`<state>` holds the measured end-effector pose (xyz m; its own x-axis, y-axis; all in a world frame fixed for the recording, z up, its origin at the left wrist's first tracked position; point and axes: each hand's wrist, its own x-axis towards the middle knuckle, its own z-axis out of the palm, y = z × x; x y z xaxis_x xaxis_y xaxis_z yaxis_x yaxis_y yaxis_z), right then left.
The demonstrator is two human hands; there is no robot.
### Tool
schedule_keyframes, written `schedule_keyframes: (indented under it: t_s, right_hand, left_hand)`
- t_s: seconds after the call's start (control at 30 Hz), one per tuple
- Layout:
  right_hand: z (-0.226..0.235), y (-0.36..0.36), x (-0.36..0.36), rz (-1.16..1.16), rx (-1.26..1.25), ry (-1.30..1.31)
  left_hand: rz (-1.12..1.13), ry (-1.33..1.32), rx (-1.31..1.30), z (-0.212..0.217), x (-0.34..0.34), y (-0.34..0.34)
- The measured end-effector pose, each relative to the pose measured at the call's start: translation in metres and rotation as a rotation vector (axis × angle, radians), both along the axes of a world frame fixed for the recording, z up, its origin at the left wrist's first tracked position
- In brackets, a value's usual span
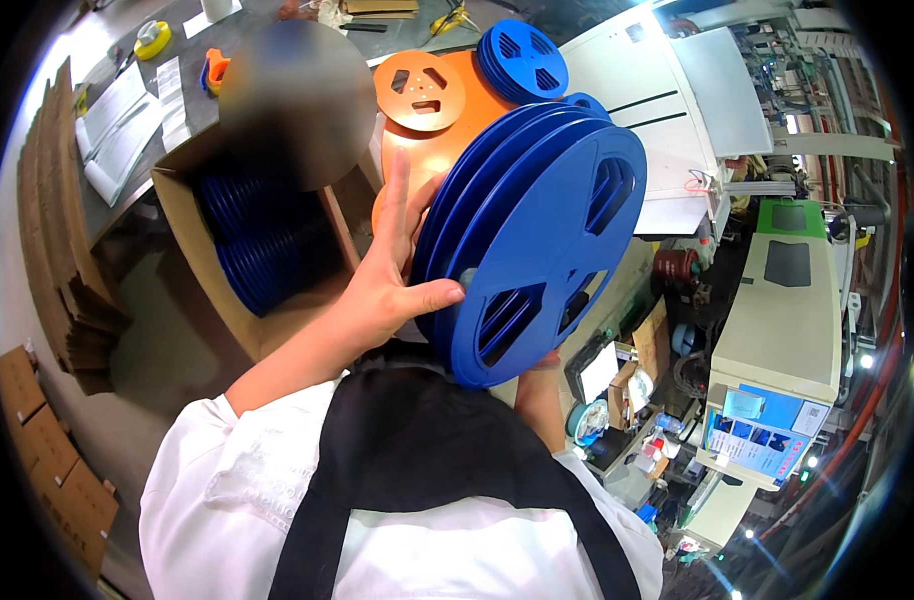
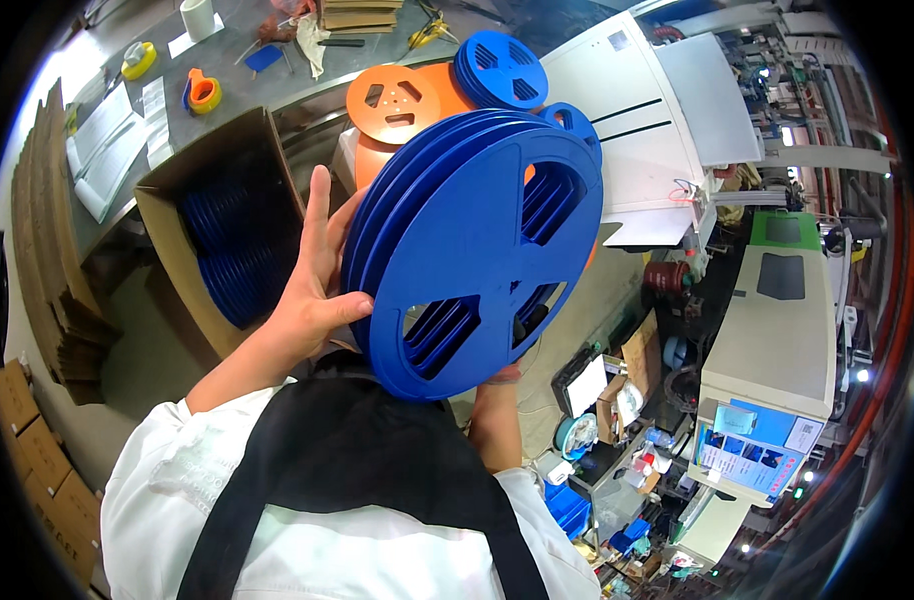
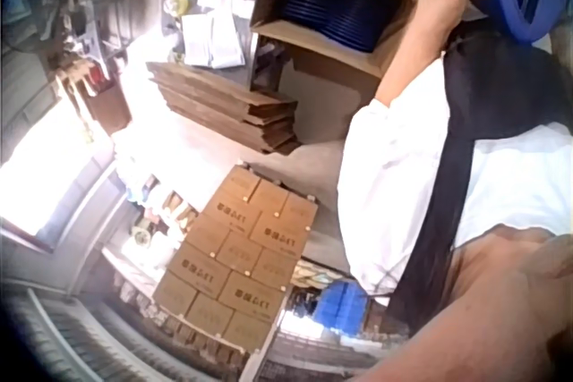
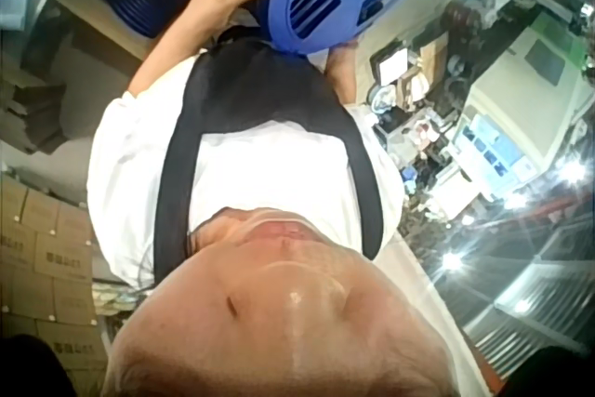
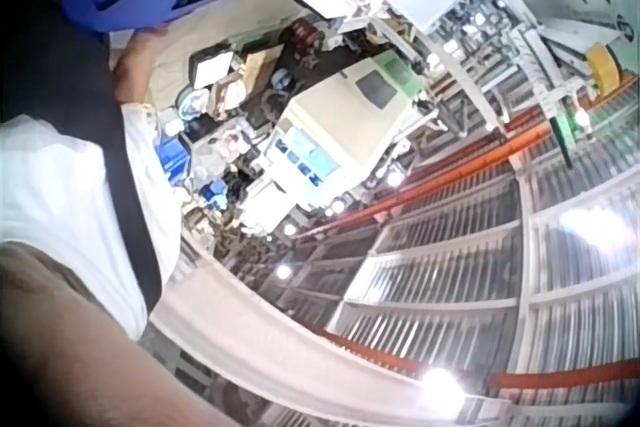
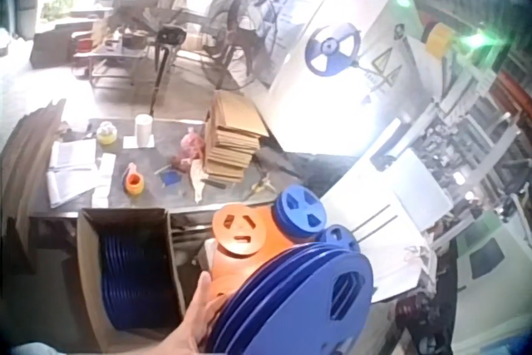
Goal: The person takes blue plastic reels from a box and a turntable, groups them by hand, and places them into yellow bags.
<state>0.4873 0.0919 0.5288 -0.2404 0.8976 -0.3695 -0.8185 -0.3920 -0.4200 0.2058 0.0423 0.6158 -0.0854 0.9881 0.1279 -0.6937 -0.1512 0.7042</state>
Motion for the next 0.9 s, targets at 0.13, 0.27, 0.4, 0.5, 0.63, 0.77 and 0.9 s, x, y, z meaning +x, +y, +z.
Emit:
schedule_keyframes:
  t_s: [0.13, 0.27, 0.4, 0.5, 0.63, 0.77, 0.9]
  right_hand:
    - [-0.004, -0.009, 0.004, -0.031, -0.012, -0.056]
    - [-0.010, -0.042, 0.020, -0.120, -0.039, -0.162]
    - [-0.014, -0.088, 0.049, -0.250, -0.078, -0.280]
    - [-0.015, -0.121, 0.076, -0.364, -0.086, -0.359]
    - [-0.018, -0.169, 0.103, -0.522, -0.126, -0.470]
    - [-0.024, -0.237, 0.127, -0.665, -0.361, -0.581]
    - [-0.063, -0.368, 0.190, -0.787, -0.334, -0.565]
  left_hand:
    - [-0.002, -0.048, -0.099, -0.005, -0.004, 0.002]
    - [-0.058, -0.122, -0.287, -0.022, -0.004, 0.006]
    - [-0.138, -0.112, -0.351, -0.058, 0.015, 0.015]
    - [-0.183, -0.032, -0.557, -0.111, 0.039, 0.013]
    - [-0.273, 0.072, -0.840, -0.139, 0.057, -0.012]
    - [-0.471, 0.223, -0.866, -0.191, 0.083, -0.048]
    - [-0.738, 0.510, -0.831, -0.192, 0.166, -0.085]
